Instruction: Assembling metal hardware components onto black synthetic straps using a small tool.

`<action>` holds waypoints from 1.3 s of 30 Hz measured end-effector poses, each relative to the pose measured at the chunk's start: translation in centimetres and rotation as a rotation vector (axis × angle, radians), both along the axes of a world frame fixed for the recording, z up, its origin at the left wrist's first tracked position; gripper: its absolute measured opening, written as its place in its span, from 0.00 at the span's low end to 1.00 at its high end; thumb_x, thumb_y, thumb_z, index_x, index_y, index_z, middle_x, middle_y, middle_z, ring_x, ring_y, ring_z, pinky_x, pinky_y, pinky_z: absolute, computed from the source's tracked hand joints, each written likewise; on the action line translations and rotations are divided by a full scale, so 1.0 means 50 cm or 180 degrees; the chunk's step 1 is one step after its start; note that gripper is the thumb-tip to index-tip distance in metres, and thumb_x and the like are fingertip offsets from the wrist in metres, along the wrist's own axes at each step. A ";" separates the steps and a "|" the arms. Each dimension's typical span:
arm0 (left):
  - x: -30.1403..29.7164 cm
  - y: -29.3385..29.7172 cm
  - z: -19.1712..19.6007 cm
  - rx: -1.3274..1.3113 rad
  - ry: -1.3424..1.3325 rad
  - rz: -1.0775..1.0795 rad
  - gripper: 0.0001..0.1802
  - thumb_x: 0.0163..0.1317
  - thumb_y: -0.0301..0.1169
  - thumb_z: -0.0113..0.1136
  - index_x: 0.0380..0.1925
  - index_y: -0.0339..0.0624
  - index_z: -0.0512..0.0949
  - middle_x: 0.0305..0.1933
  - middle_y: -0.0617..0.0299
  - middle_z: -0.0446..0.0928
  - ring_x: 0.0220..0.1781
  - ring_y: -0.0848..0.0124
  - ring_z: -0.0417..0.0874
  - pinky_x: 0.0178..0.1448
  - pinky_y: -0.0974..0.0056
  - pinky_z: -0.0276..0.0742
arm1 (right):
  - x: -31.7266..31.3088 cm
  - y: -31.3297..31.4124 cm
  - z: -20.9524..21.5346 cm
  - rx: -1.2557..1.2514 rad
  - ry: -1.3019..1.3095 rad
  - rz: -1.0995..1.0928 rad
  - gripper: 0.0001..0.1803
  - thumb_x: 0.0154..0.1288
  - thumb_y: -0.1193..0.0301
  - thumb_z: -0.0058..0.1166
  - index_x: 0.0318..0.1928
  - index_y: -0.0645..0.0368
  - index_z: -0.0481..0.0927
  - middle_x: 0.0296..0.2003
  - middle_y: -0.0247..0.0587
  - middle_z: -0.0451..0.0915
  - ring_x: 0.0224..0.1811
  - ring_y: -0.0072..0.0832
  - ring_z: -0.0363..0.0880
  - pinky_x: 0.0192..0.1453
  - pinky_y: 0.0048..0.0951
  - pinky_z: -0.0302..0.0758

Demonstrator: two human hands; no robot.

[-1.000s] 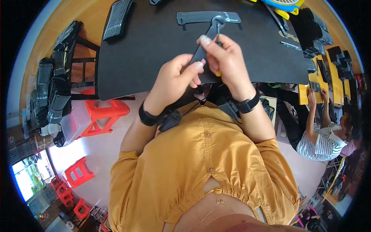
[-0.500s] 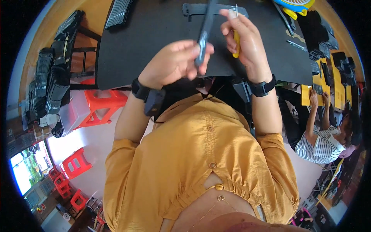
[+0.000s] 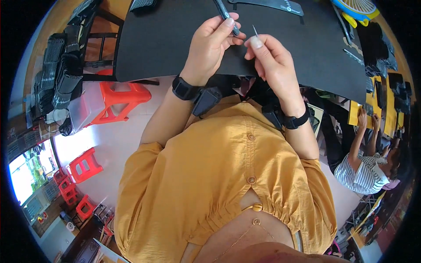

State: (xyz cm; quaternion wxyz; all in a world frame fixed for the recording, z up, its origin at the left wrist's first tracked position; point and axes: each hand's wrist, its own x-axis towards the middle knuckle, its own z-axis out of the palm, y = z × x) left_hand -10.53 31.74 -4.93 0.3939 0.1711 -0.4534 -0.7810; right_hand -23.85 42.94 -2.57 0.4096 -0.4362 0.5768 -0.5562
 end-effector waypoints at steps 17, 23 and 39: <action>-0.024 0.008 0.061 0.0461 0.0209 0.0804 0.14 0.74 0.32 0.50 0.53 0.33 0.73 0.41 0.61 0.76 0.42 0.69 0.81 0.47 0.66 0.79 | 0.096 0.038 0.033 0.0280 0.0655 0.1011 0.17 0.59 0.66 0.67 0.42 0.59 0.73 0.23 0.37 0.78 0.25 0.24 0.76 0.32 0.27 0.73; -0.009 -0.017 0.036 0.0881 0.0478 0.0063 0.18 0.73 0.34 0.52 0.55 0.30 0.71 0.44 0.56 0.76 0.43 0.67 0.82 0.51 0.66 0.81 | 0.097 0.021 0.013 -0.0121 0.0568 0.0902 0.14 0.60 0.70 0.64 0.40 0.59 0.72 0.23 0.36 0.75 0.25 0.22 0.73 0.32 0.26 0.72; -0.027 -0.045 0.029 -0.1129 -0.0818 0.0952 0.14 0.71 0.27 0.55 0.53 0.31 0.74 0.43 0.61 0.79 0.39 0.75 0.81 0.43 0.71 0.80 | -0.030 -0.024 0.047 -0.0315 -0.0150 -0.0017 0.15 0.75 0.59 0.49 0.40 0.58 0.80 0.29 0.31 0.83 0.17 0.12 0.69 0.19 0.16 0.64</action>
